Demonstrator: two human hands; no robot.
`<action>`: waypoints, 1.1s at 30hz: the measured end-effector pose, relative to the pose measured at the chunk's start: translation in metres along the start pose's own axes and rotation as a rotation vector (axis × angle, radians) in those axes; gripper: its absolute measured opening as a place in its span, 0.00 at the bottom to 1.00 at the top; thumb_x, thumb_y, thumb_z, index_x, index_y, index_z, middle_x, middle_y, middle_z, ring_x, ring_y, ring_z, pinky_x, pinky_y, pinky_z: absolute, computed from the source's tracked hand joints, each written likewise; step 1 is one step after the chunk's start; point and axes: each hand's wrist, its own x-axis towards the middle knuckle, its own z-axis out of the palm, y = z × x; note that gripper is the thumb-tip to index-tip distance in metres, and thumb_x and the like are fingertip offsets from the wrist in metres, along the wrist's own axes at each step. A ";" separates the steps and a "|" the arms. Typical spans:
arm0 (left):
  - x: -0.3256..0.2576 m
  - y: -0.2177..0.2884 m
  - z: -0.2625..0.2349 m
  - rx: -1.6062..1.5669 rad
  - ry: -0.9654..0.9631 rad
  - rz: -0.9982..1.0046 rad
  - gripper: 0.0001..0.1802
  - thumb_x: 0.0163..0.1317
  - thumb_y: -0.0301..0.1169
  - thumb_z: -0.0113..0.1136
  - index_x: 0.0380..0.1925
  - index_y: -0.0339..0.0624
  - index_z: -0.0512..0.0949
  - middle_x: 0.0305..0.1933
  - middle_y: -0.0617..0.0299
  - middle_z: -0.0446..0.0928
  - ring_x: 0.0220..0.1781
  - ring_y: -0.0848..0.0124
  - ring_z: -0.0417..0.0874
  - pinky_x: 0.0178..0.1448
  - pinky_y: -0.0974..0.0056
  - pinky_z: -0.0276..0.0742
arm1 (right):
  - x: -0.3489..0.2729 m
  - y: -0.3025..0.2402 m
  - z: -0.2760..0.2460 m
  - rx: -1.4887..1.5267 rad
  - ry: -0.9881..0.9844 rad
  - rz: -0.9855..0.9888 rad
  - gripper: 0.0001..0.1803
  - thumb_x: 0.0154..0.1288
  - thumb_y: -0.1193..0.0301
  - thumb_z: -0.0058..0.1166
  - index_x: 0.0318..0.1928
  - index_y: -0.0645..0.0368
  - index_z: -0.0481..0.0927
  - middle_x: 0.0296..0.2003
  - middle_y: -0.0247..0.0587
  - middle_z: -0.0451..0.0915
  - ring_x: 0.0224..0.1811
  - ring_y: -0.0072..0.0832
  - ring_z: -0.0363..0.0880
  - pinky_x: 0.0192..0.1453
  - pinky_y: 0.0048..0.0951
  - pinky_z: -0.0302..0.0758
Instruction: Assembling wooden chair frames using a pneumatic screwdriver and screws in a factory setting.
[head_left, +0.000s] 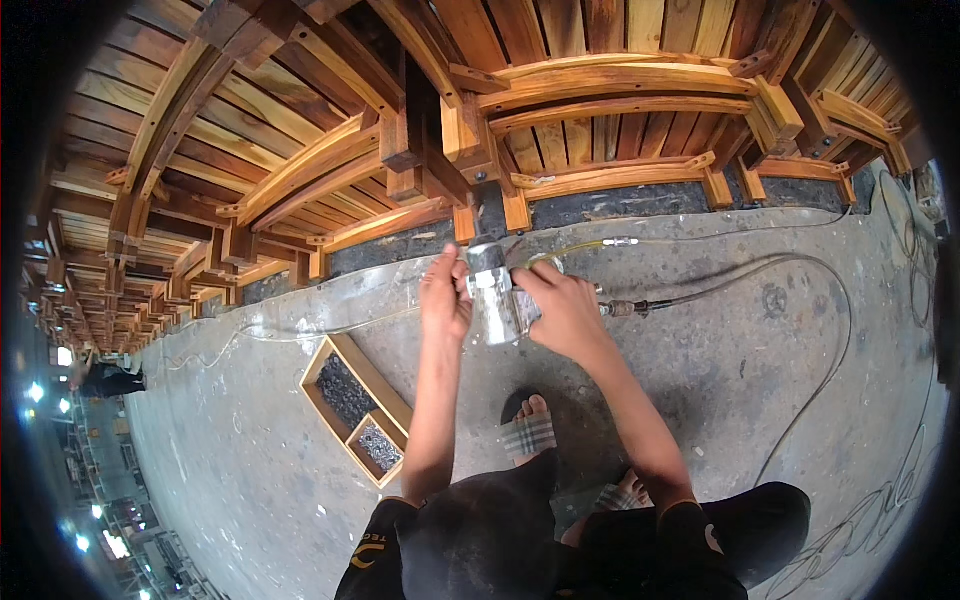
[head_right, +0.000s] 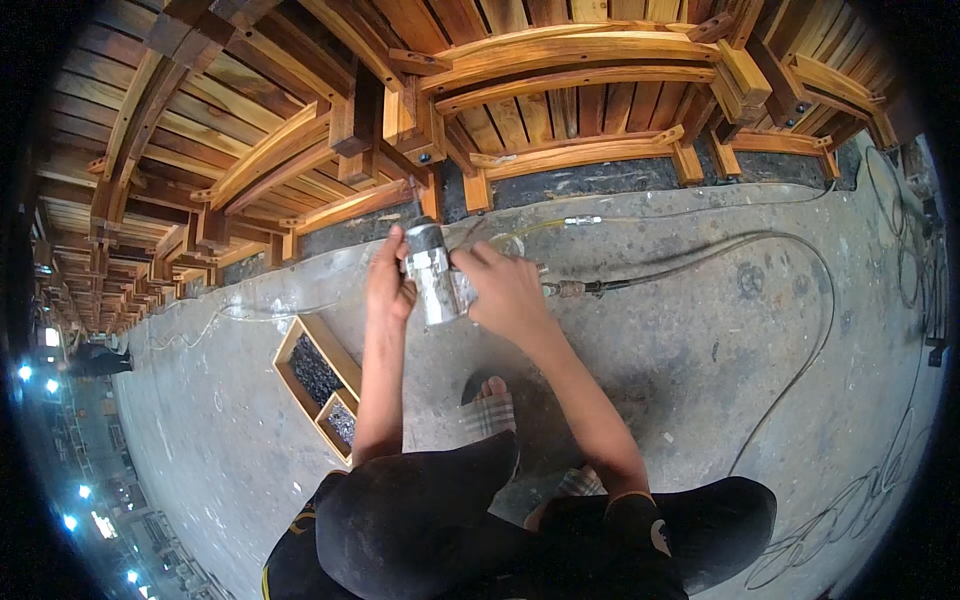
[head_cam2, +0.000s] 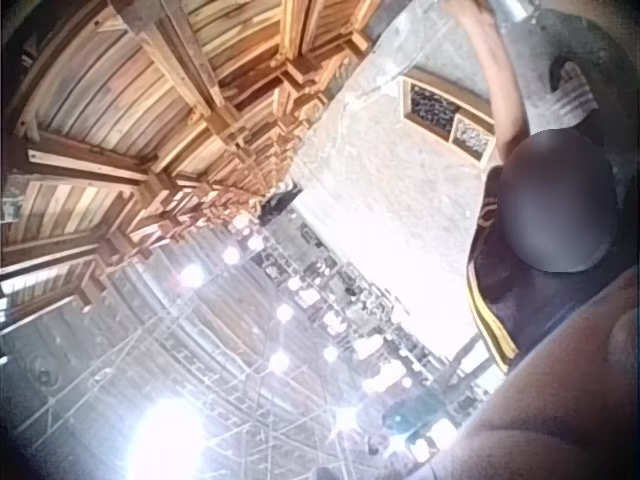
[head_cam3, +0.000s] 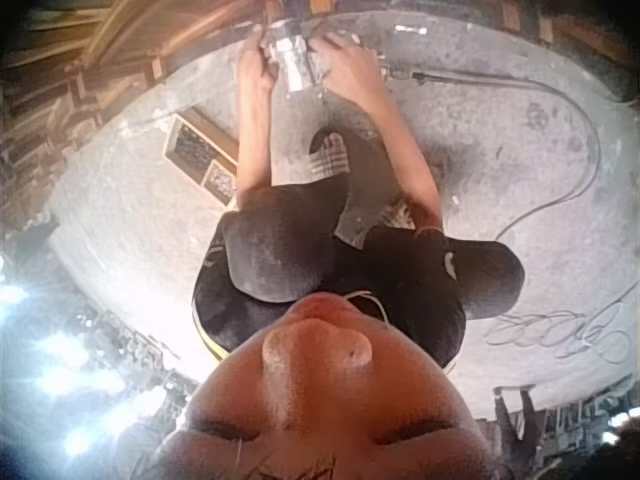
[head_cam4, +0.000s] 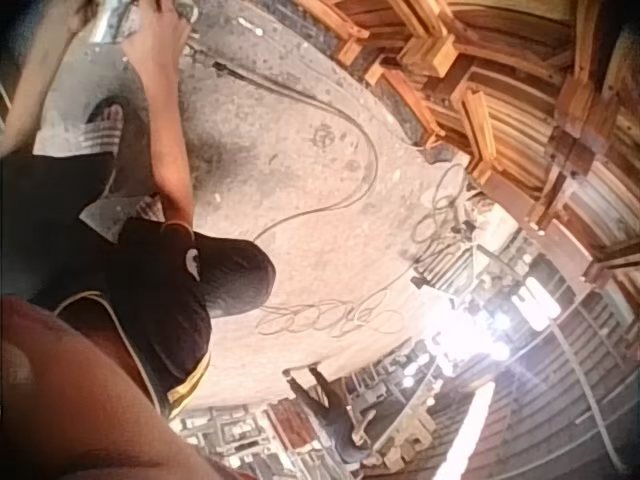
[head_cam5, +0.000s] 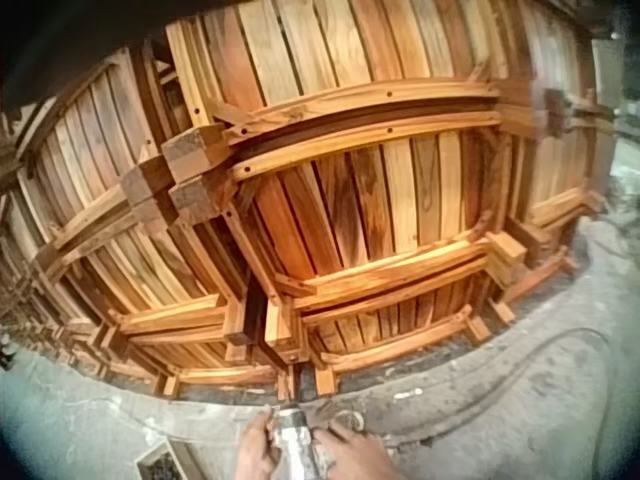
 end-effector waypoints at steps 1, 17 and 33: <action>-0.005 0.008 0.008 -0.037 -0.070 0.025 0.07 0.67 0.30 0.52 0.34 0.38 0.74 0.23 0.66 0.71 0.21 0.81 0.68 0.21 0.77 0.61 | -0.006 -0.002 -0.006 -0.011 -0.006 0.007 0.21 0.42 0.77 0.55 0.43 0.51 0.75 0.36 0.38 0.75 0.34 0.45 0.79 0.35 0.45 0.74; -0.062 0.108 0.068 0.169 -0.439 0.094 0.12 0.65 0.34 0.57 0.31 0.34 0.76 0.17 0.73 0.61 0.16 0.84 0.59 0.18 0.78 0.54 | -0.028 -0.043 -0.054 -0.157 0.123 -0.270 0.25 0.38 0.80 0.54 0.43 0.51 0.76 0.34 0.34 0.72 0.32 0.37 0.79 0.37 0.38 0.74; -0.068 0.115 0.074 0.365 -0.530 0.086 0.12 0.65 0.35 0.58 0.29 0.37 0.75 0.16 0.75 0.60 0.16 0.85 0.55 0.18 0.77 0.50 | -0.035 -0.039 -0.058 -0.177 0.065 -0.228 0.23 0.43 0.77 0.53 0.45 0.48 0.75 0.36 0.35 0.71 0.35 0.40 0.79 0.45 0.42 0.74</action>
